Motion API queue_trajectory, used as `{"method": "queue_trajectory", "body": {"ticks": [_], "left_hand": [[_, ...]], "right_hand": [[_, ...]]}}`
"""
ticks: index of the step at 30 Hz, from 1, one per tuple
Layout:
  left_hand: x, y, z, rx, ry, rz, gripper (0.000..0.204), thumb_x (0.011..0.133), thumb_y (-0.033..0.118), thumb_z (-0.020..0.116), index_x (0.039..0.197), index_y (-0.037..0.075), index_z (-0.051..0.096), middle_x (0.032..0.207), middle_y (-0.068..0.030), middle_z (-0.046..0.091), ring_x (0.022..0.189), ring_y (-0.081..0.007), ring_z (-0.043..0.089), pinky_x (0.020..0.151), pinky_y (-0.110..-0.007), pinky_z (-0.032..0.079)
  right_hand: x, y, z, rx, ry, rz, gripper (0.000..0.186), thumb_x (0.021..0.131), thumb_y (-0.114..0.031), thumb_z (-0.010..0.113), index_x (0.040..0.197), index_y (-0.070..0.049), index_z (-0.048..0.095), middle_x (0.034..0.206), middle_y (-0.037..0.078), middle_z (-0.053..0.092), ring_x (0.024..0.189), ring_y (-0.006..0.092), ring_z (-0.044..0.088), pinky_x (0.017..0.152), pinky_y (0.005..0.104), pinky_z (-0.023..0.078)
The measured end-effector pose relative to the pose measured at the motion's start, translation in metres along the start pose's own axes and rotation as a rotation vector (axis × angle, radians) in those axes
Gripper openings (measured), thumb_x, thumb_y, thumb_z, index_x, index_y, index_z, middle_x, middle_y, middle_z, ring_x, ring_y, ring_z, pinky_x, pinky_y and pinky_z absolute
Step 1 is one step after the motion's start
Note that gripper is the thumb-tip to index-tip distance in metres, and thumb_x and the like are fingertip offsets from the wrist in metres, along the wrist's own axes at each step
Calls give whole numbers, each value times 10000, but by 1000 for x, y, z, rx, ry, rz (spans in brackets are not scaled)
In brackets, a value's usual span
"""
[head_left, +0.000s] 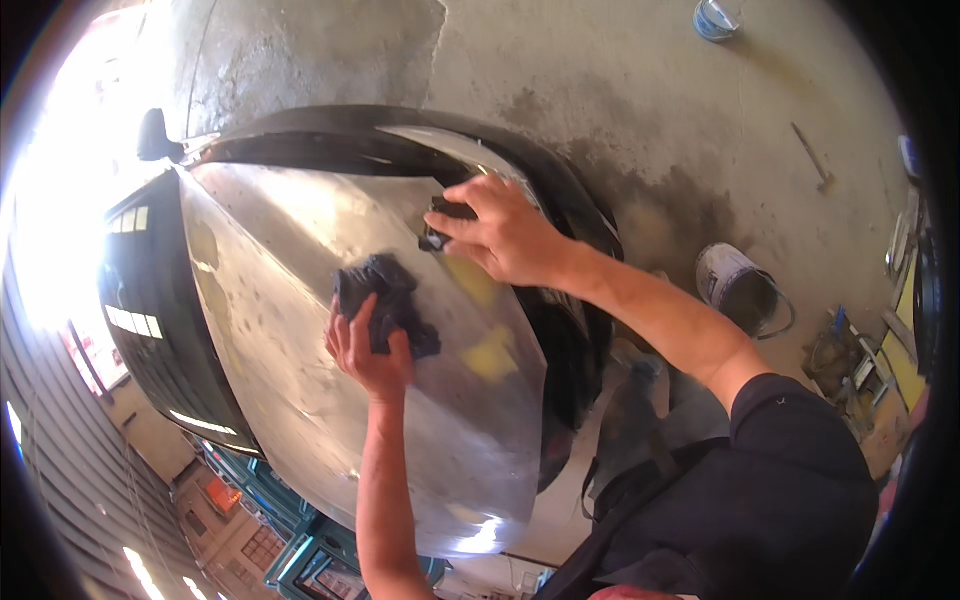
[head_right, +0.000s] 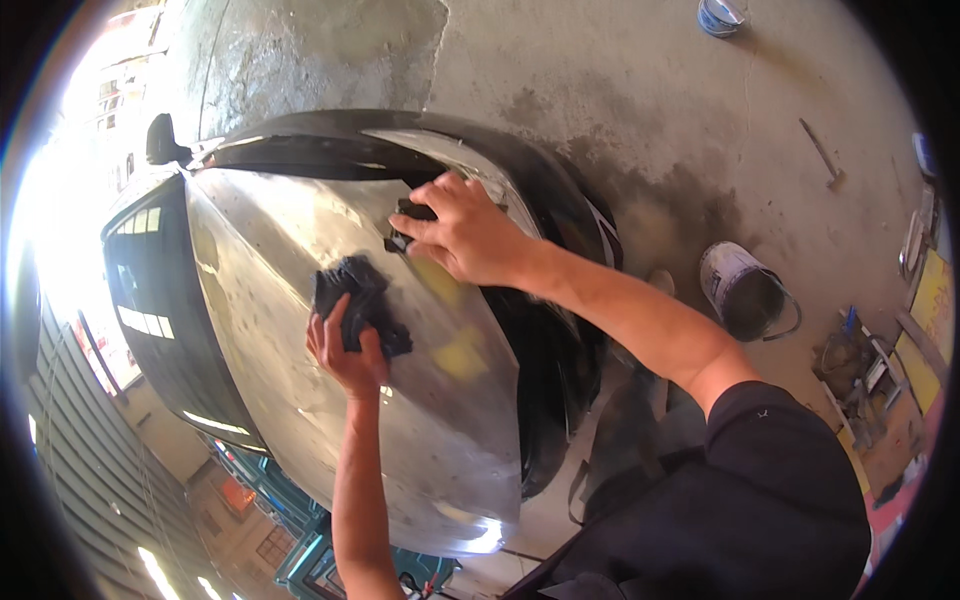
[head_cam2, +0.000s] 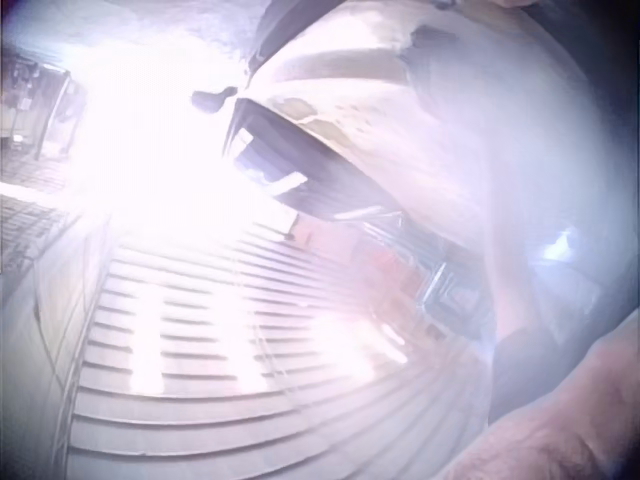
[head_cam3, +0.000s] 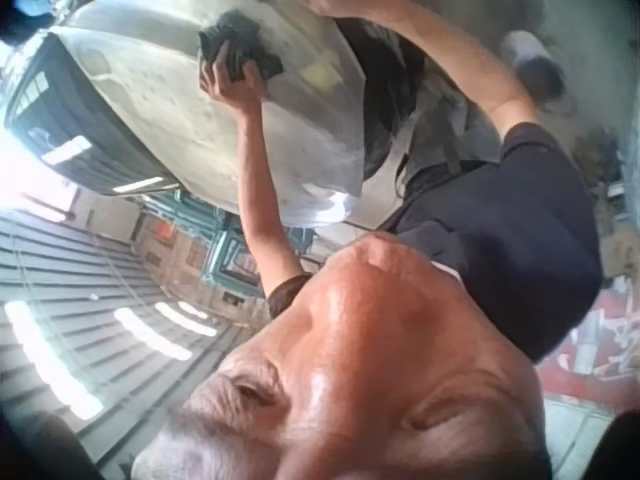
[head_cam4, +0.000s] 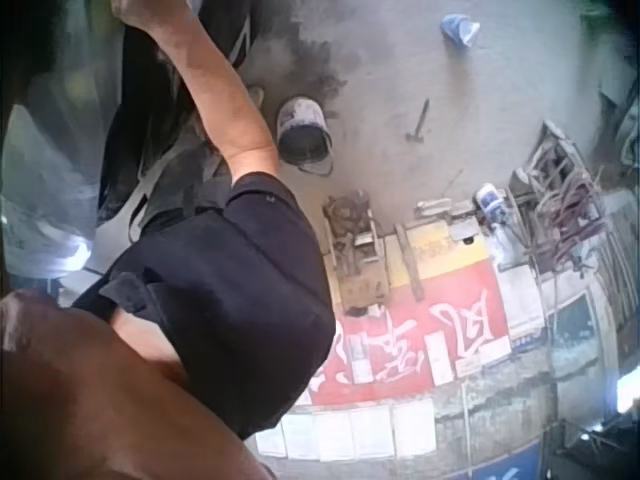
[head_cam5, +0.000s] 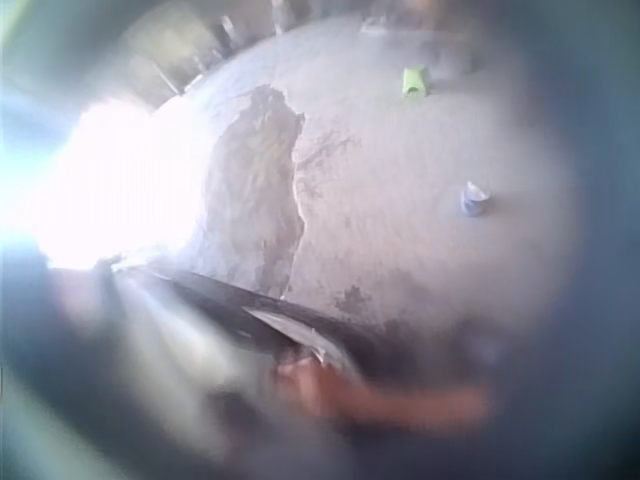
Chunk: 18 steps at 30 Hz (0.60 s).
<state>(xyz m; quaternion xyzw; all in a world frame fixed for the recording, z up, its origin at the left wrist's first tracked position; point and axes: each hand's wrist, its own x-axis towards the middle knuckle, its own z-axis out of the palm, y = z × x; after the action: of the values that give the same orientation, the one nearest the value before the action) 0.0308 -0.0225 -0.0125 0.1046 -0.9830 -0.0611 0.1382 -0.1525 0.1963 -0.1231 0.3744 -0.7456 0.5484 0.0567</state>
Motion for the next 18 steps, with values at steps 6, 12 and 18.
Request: {"method": "queue_trajectory", "body": {"ticks": [6,12,18], "left_hand": [[8,2,5,-45,18,62,467,836,293,686,1230,97,840,1295,-193,760,1390,-452,640,1213,-555,416],[7,-3,-2,-70,31,127,342,813,278,683,1056,105,851,1181,-134,786,1384,-442,651,1206,-547,420],[7,-3,3,-73,50,134,275,800,215,673,996,113,836,1127,-126,780,1351,-419,673,1193,-535,434]], "right_hand": [[30,16,12,-62,66,43,448,971,-322,857,1378,-139,820,1315,184,686,1185,376,622,1033,514,513],[-78,-46,-18,45,0,8,437,936,-276,870,1351,-146,821,1349,173,657,1185,356,605,1018,514,503],[-49,-23,-5,-52,88,15,457,952,-214,867,1394,-117,807,1360,205,673,1182,394,645,1071,502,512]]}}
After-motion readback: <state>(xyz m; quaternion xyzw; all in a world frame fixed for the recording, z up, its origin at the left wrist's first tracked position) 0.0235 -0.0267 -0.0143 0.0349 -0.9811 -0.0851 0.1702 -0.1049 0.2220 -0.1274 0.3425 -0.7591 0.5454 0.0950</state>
